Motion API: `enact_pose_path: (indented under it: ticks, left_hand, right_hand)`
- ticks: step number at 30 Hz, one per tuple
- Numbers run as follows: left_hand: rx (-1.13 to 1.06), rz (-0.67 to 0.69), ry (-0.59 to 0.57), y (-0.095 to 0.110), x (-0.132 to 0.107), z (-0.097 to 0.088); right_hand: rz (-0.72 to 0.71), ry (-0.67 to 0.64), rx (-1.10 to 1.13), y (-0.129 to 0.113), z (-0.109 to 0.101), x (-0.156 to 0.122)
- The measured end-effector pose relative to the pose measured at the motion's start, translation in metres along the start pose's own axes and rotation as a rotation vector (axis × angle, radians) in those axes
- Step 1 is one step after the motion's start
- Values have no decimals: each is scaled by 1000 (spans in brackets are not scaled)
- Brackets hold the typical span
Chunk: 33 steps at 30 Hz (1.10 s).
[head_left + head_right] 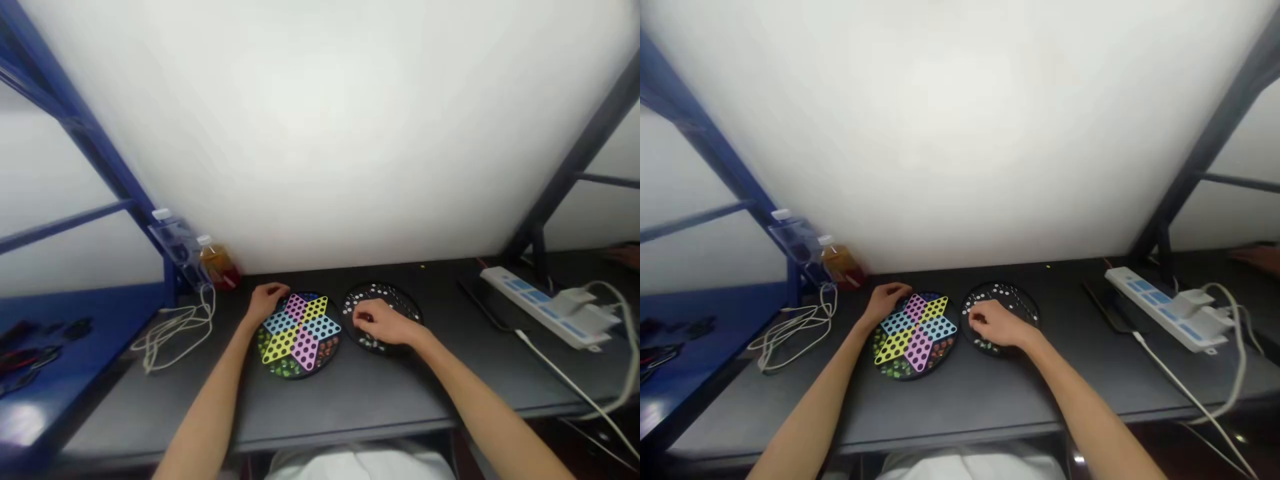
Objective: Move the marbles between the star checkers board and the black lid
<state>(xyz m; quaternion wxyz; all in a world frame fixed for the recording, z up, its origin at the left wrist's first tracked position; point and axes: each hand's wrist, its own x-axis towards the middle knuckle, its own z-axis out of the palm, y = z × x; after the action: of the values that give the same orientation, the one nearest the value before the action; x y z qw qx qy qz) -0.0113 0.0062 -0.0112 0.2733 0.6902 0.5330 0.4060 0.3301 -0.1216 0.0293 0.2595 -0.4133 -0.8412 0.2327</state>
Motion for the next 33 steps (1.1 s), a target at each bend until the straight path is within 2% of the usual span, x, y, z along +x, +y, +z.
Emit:
enact_pose_path:
  ticks: [3, 5, 9, 16, 22, 27, 33]
  left_hand:
    - [17, 7, -11, 0, 0, -1]
    - [24, 4, -13, 1, 0, -1]
    - [9, 11, -29, 2, -1, -1]
    - [-144, 47, -158, 1, -2, 0]
    - [-195, 62, -216, 14, -6, -2]
    - [-92, 61, -199, 18, -6, -7]
    - [319, 37, -29, 17, -8, -17]
  right_hand:
    - [41, 134, -7, 0, 4, 3]
    - [39, 171, -3, -3, 8, 5]
    - [29, 129, 17, -14, 15, 6]
    - [-25, 46, -6, -27, 28, 4]
    - [58, 31, -172, -29, 29, 6]
    - [152, -8, -327, -31, 28, 15]
    - [228, -31, -506, -29, 32, 40]
